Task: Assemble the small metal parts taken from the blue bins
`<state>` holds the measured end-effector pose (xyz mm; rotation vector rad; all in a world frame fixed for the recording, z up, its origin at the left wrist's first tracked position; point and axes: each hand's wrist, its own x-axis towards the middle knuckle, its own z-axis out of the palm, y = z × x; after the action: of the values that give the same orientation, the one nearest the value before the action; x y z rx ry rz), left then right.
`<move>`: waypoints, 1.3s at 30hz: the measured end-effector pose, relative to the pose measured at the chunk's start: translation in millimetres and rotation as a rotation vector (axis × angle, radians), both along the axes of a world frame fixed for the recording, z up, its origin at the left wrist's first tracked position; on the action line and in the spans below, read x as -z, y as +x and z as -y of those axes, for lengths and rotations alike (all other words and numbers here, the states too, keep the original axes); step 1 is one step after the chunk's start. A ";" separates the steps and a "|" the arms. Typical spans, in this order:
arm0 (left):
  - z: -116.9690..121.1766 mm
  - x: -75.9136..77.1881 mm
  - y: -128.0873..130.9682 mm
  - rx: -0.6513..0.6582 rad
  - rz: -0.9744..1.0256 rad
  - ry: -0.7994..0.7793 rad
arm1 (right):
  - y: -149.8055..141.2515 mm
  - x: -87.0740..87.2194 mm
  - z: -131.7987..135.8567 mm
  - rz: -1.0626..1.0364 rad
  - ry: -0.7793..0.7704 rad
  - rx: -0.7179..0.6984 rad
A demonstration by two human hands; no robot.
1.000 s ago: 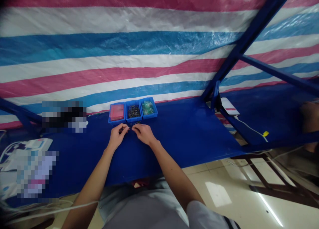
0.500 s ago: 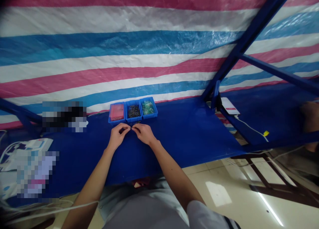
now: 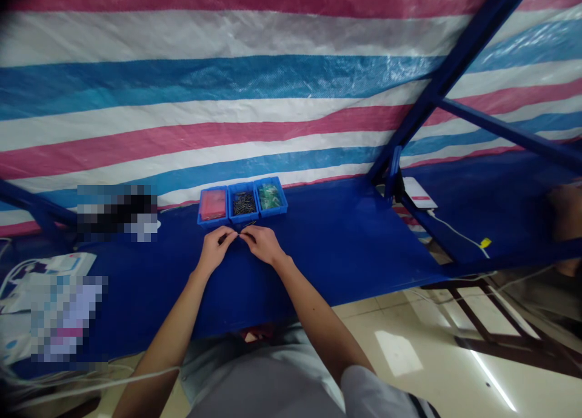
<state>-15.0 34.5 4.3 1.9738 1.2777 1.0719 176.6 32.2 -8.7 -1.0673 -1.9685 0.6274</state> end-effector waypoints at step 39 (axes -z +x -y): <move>-1.3 3.1 -0.7 0.011 -0.047 -0.040 | -0.3 -0.2 -0.3 0.017 -0.018 0.007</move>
<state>-15.7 35.8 1.2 1.9851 1.3011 0.9927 176.4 32.6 -8.5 -1.0929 -1.9761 0.6350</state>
